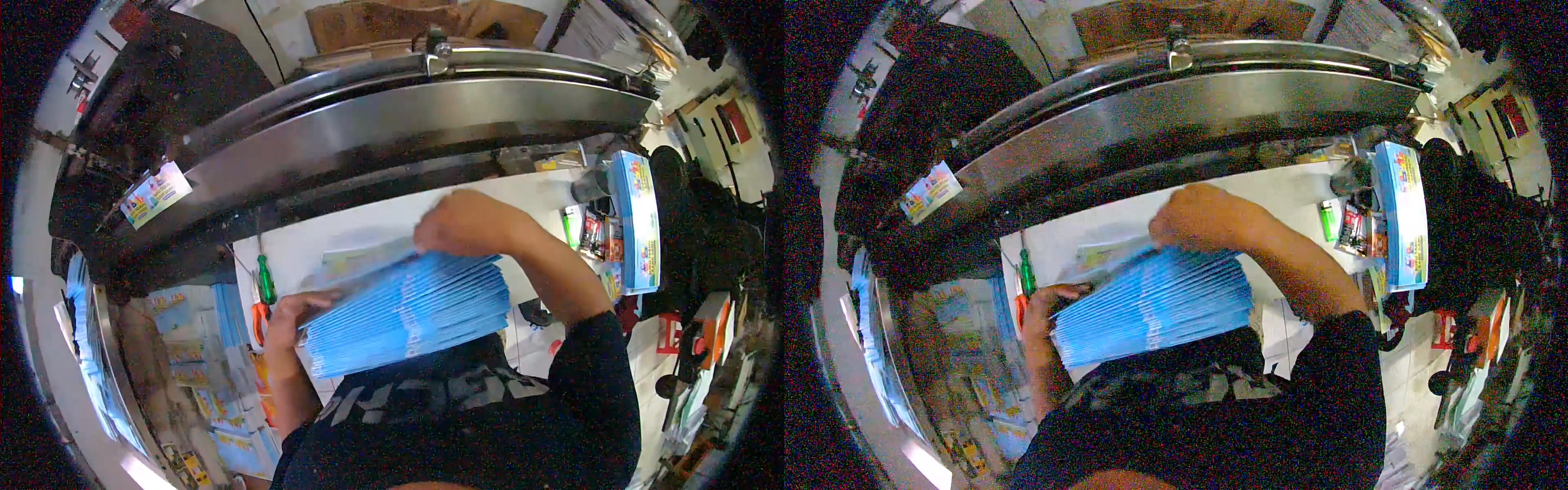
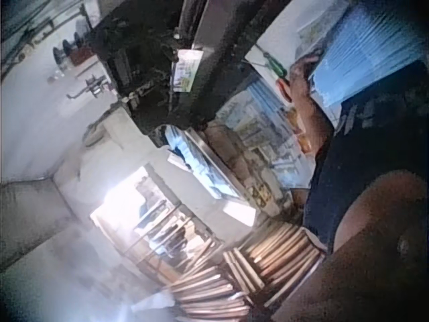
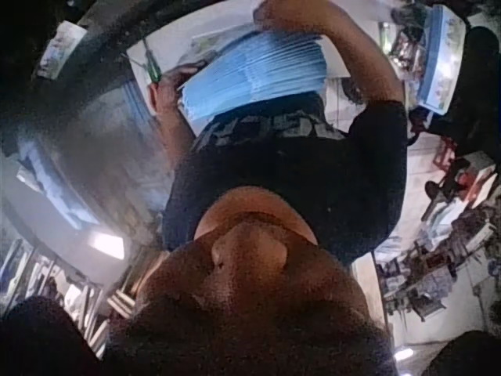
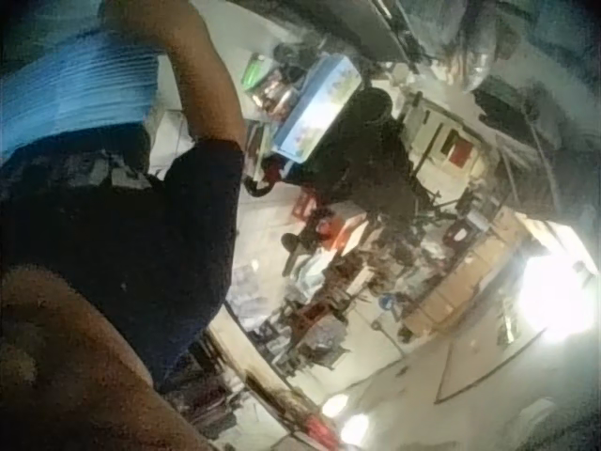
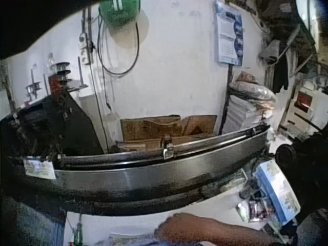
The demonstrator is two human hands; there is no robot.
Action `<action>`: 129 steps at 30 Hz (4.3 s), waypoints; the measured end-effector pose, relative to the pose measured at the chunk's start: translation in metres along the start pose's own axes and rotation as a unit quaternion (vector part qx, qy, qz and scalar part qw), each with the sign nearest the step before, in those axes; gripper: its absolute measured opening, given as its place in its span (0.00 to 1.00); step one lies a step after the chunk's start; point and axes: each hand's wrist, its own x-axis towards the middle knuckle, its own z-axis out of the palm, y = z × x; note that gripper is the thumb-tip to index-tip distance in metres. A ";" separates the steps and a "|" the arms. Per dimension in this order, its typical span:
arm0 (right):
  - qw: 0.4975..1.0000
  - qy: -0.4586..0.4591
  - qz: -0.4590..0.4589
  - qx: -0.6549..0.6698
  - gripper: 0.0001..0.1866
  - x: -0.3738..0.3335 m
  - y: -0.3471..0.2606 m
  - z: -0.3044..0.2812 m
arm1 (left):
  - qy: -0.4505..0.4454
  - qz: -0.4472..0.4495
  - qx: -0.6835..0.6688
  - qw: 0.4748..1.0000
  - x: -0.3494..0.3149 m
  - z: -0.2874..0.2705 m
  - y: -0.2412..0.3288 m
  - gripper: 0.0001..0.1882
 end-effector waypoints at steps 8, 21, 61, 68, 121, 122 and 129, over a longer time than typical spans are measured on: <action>0.930 -0.070 0.025 0.359 0.27 -0.033 0.021 0.011 | 0.074 -0.001 -0.079 0.994 0.009 0.011 -0.008 0.29; 0.643 0.323 0.177 0.671 0.52 -0.045 -0.013 0.100 | 0.212 -0.014 -0.237 0.948 -0.001 0.019 0.000 0.50; 0.942 0.335 -0.006 -0.015 0.10 -0.073 -0.070 -0.021 | 0.226 -0.065 -0.082 0.969 -0.001 0.032 0.031 0.35; 0.846 0.521 0.075 -0.091 0.04 -0.042 -0.024 -0.051 | 0.266 -0.112 -0.106 0.952 -0.009 0.035 0.021 0.30; 0.833 0.092 0.128 0.531 0.72 -0.127 -0.023 0.094 | 0.036 -0.107 0.136 0.984 -0.054 0.026 0.008 0.64; 0.817 0.102 0.154 0.547 0.71 -0.125 -0.026 0.097 | 0.117 -0.086 0.040 0.989 -0.057 0.039 0.001 0.60; 0.764 0.349 0.172 0.515 0.57 -0.080 -0.045 0.129 | 0.297 -0.038 0.092 0.950 -0.033 0.055 -0.017 0.28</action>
